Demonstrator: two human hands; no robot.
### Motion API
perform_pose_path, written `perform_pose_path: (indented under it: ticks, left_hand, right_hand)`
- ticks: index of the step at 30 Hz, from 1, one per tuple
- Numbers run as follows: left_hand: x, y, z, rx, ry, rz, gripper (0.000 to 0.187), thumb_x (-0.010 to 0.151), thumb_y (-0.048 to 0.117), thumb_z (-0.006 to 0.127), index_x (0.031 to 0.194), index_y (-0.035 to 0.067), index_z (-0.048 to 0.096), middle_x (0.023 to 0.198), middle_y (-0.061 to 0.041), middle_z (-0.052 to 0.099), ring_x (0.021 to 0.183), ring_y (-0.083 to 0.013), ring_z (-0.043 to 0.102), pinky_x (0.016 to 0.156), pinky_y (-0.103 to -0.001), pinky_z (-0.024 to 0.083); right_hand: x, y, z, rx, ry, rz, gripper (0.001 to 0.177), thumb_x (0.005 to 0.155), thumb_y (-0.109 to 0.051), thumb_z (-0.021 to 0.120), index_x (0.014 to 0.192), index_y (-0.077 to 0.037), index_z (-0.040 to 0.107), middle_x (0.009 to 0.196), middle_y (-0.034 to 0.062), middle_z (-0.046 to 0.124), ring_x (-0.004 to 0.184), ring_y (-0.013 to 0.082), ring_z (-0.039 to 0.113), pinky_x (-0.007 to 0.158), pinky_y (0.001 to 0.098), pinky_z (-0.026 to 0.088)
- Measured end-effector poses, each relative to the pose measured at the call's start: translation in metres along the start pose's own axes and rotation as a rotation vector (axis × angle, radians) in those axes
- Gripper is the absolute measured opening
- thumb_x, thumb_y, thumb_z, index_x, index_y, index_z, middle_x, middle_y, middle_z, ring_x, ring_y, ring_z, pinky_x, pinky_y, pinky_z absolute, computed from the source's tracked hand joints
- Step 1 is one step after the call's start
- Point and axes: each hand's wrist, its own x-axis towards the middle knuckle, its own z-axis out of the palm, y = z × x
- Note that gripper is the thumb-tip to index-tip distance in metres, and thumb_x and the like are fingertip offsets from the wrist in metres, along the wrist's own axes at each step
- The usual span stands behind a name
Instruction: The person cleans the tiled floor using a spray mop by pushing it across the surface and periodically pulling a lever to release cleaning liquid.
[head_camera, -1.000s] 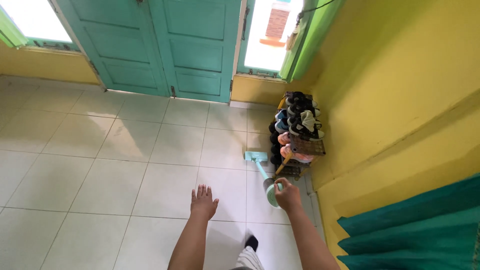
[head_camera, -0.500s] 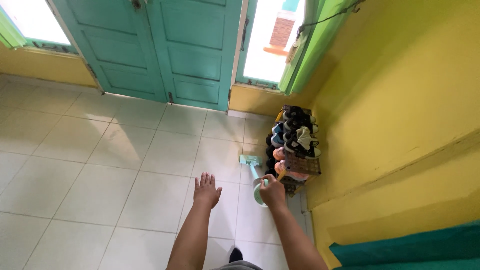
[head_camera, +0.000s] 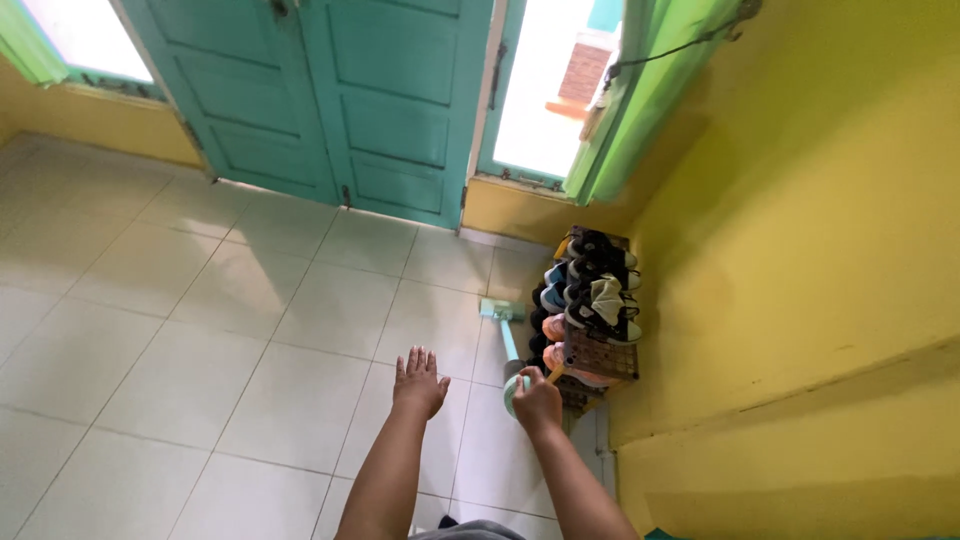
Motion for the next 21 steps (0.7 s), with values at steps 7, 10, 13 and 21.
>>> perform_pose_path:
  ticks: [7, 10, 13, 21]
  left_hand:
    - [0.029, 0.002, -0.008, -0.013, -0.019, -0.038, 0.071, 0.11, 0.05, 0.021, 0.166, 0.013, -0.001, 0.174, -0.006, -0.004, 0.16, -0.0237, -0.009, 0.129, -0.045, -0.003]
    - [0.048, 0.001, -0.016, -0.021, -0.014, -0.035, 0.072, 0.109, 0.051, 0.023, 0.166, 0.013, 0.0, 0.175, -0.007, -0.003, 0.16, -0.0233, -0.008, 0.129, -0.045, -0.002]
    - [0.07, -0.003, -0.028, -0.003, -0.015, -0.023, 0.072, 0.109, 0.051, 0.023, 0.166, 0.013, 0.0, 0.175, -0.007, -0.004, 0.16, -0.0233, -0.007, 0.129, -0.045, -0.002]
    - [0.153, -0.022, -0.081, -0.005, -0.005, 0.009, 0.073, 0.109, 0.051, 0.026, 0.167, 0.013, 0.001, 0.175, -0.008, -0.002, 0.161, -0.0239, -0.007, 0.129, -0.045, -0.002]
  right_hand:
    - [0.044, -0.005, 0.001, -0.034, -0.014, 0.002, 0.025, 0.097, -0.03, 0.059, 0.114, -0.014, 0.068, 0.102, 0.0186, 0.076, 0.093, 0.0366, 0.074, 0.084, 0.0451, 0.058]
    - [0.065, -0.007, 0.004, -0.04, -0.014, -0.001, 0.025, 0.096, -0.031, 0.059, 0.114, -0.015, 0.068, 0.101, 0.0185, 0.076, 0.092, 0.0365, 0.074, 0.083, 0.0447, 0.059]
    - [0.083, -0.013, 0.007, -0.03, 0.015, -0.008, 0.024, 0.096, -0.031, 0.06, 0.113, -0.015, 0.069, 0.099, 0.0184, 0.076, 0.091, 0.0359, 0.075, 0.083, 0.0447, 0.058]
    - [0.164, -0.054, 0.009, -0.043, 0.008, 0.065, 0.023, 0.095, -0.031, 0.061, 0.109, -0.017, 0.072, 0.097, 0.0181, 0.076, 0.091, 0.0365, 0.073, 0.082, 0.0473, 0.056]
